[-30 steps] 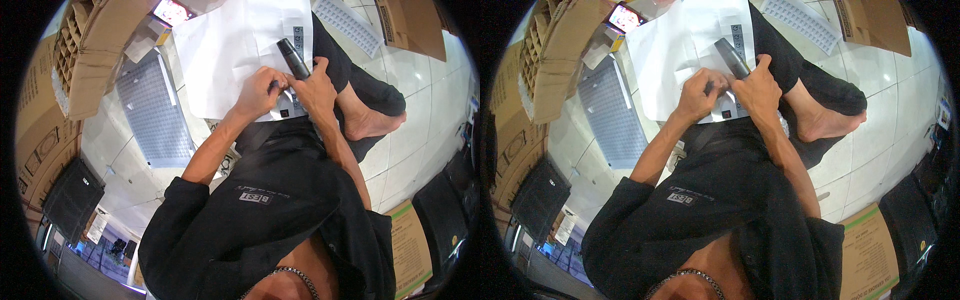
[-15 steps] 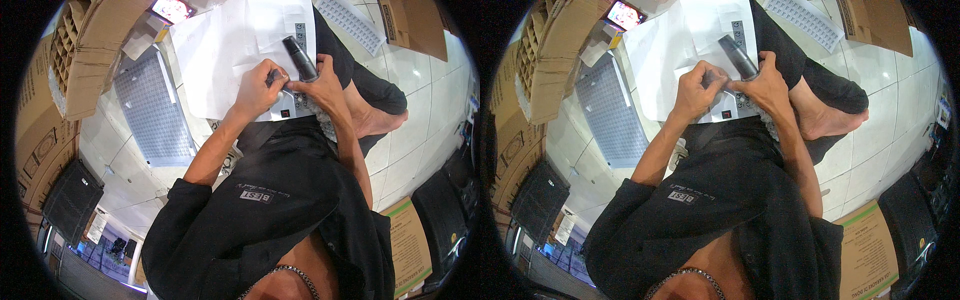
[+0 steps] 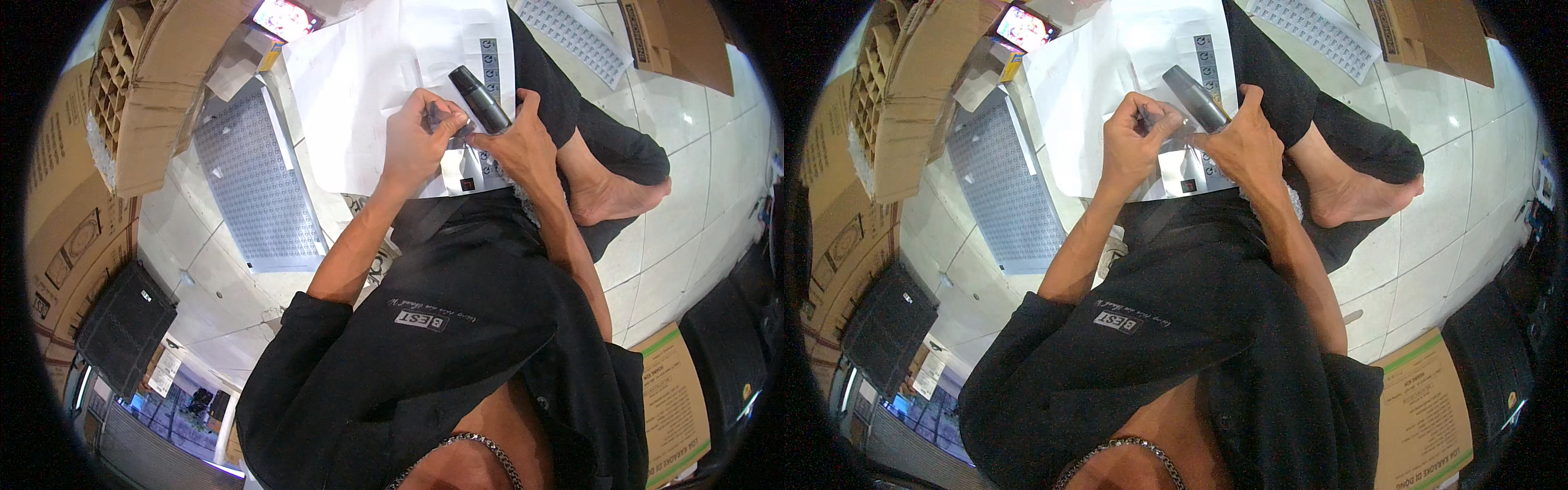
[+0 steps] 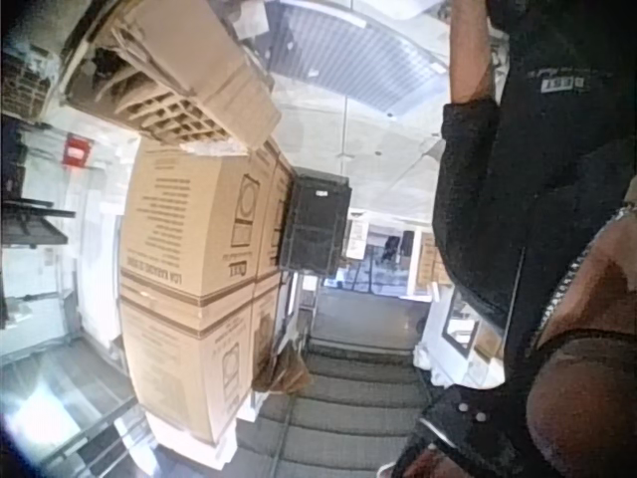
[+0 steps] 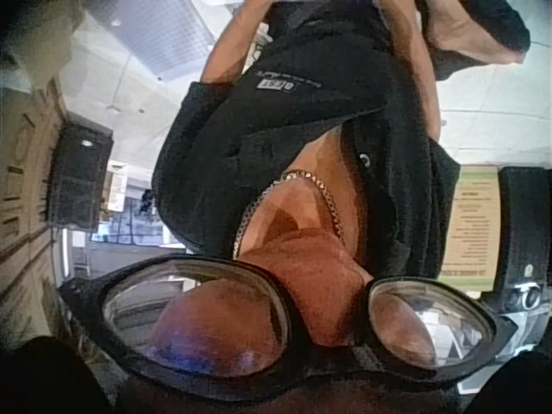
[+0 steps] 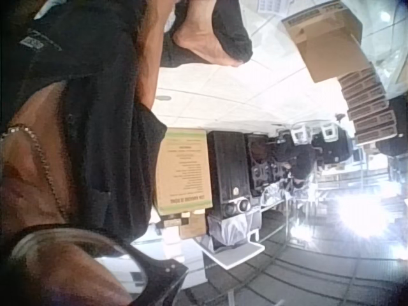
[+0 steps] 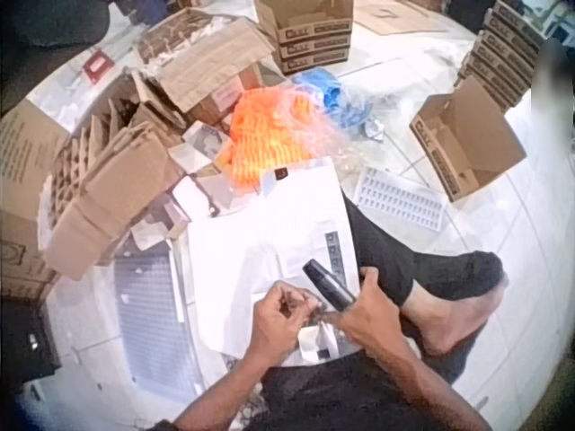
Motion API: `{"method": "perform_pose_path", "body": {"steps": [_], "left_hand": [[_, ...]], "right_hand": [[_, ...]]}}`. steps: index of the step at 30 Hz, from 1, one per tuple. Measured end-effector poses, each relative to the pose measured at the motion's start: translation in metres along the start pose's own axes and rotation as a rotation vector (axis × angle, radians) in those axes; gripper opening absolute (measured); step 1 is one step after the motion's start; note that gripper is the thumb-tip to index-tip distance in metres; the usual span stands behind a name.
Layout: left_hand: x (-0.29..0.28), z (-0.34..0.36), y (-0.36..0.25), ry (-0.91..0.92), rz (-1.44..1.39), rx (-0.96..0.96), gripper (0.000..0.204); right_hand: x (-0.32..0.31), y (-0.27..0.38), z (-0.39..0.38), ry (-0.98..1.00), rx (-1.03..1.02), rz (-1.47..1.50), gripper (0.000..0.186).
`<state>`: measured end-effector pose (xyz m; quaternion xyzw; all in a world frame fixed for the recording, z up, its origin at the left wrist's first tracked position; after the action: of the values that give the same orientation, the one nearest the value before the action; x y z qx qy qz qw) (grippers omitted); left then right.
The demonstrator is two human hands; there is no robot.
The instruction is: The person sits on the floor and applies adhesive labels to a cylindrical object wrapped in bubble wrap. They peel labels from a sheet, position them on the object, and smooth them down.
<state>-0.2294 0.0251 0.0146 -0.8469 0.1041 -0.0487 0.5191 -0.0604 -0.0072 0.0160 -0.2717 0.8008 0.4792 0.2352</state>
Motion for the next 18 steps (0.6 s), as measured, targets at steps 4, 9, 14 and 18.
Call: {"method": "perform_pose_path", "body": {"steps": [4, 9, 14, 18], "left_hand": [[-0.019, 0.002, 0.006, 0.004, -0.267, 0.035, 0.014], [-0.071, 0.001, -0.011, -0.088, -0.614, 0.085, 0.02], [-0.052, -0.016, -0.061, 0.127, -0.515, 0.076, 0.029], [0.0, -0.025, -0.1, 0.334, -0.427, 0.135, 0.03]], "right_hand": [[-0.002, 0.001, 0.001, 0.002, -0.012, -0.017, 0.094], [-0.004, -0.001, 0.0, -0.018, -0.034, 0.011, 0.092], [-0.058, 0.029, -0.017, -0.167, -0.088, 0.265, 0.055], [-0.112, 0.079, -0.04, -0.251, -0.334, 0.502, 0.046]]}}
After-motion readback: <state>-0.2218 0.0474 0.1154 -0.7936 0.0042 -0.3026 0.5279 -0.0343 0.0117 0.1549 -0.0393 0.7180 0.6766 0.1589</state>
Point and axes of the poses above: each hand's wrist, its own z-axis towards the middle knuckle, its own x-axis out of the palm, y = z × x, the point moved 8 cm from there along z, towards the middle knuckle, and after that the axes turned 12 degrees about -x, right-handed, at the moved point
